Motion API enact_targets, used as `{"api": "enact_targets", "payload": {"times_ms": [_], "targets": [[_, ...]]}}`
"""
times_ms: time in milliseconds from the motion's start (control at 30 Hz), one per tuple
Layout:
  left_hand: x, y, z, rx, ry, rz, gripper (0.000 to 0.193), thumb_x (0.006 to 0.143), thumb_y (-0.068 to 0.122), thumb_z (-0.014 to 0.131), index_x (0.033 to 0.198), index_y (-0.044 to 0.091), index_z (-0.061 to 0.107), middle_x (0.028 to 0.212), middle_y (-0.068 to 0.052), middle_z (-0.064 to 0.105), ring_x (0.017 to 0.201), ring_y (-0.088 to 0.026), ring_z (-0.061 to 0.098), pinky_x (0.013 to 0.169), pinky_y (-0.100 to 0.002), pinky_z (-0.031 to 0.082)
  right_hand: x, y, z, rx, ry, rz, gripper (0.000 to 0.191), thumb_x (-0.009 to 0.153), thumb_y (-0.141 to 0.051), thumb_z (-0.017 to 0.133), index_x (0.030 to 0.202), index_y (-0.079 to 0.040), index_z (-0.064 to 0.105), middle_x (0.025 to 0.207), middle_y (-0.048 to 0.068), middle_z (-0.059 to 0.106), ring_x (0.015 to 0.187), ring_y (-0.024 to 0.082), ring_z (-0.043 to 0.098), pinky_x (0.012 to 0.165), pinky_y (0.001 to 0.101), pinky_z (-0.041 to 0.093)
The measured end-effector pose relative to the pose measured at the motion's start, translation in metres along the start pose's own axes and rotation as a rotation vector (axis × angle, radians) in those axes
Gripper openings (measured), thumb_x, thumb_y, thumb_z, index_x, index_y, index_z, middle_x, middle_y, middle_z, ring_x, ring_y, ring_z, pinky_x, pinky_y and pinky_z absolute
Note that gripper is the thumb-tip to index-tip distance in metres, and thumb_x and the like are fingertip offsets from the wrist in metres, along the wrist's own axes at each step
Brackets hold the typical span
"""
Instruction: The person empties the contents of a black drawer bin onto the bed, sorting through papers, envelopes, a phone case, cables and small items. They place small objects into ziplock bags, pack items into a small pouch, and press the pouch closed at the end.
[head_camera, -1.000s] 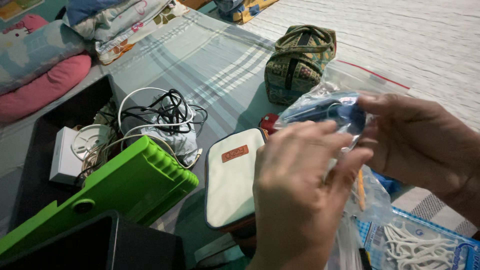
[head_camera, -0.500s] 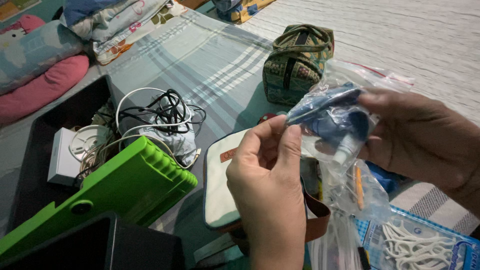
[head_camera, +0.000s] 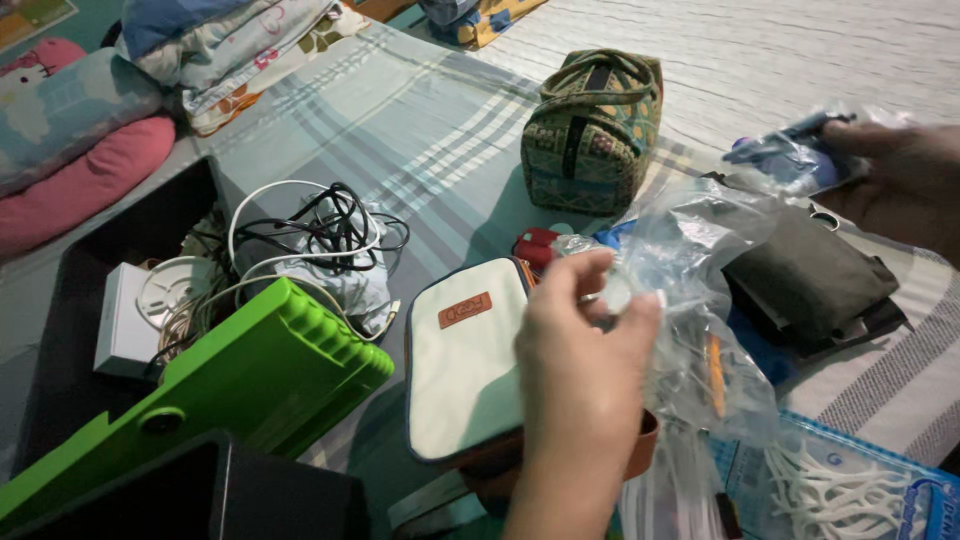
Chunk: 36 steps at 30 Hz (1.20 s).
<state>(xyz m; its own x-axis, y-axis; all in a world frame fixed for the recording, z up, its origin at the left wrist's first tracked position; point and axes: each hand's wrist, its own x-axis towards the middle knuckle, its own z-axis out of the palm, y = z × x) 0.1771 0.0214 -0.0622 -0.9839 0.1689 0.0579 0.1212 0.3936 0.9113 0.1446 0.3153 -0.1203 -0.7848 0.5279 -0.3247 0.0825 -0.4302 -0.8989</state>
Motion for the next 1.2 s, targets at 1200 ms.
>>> {"api": "enact_targets", "payload": {"times_ms": [1200], "targets": [[0.003,-0.055,0.057,0.251,-0.083,0.228,0.075,0.072,-0.014,0.063,0.143,0.006,0.047,0.115,-0.027,0.069,0.109,-0.045,0.067,0.094,-0.047,0.052,-0.045,0.060,0.046,-1.394,-0.665,-0.235,0.023,0.091,-0.029,0.079,0.097,-0.006,0.077,0.076,0.013,0.074,0.061,0.019,0.064,0.053,0.0376,0.050]]}}
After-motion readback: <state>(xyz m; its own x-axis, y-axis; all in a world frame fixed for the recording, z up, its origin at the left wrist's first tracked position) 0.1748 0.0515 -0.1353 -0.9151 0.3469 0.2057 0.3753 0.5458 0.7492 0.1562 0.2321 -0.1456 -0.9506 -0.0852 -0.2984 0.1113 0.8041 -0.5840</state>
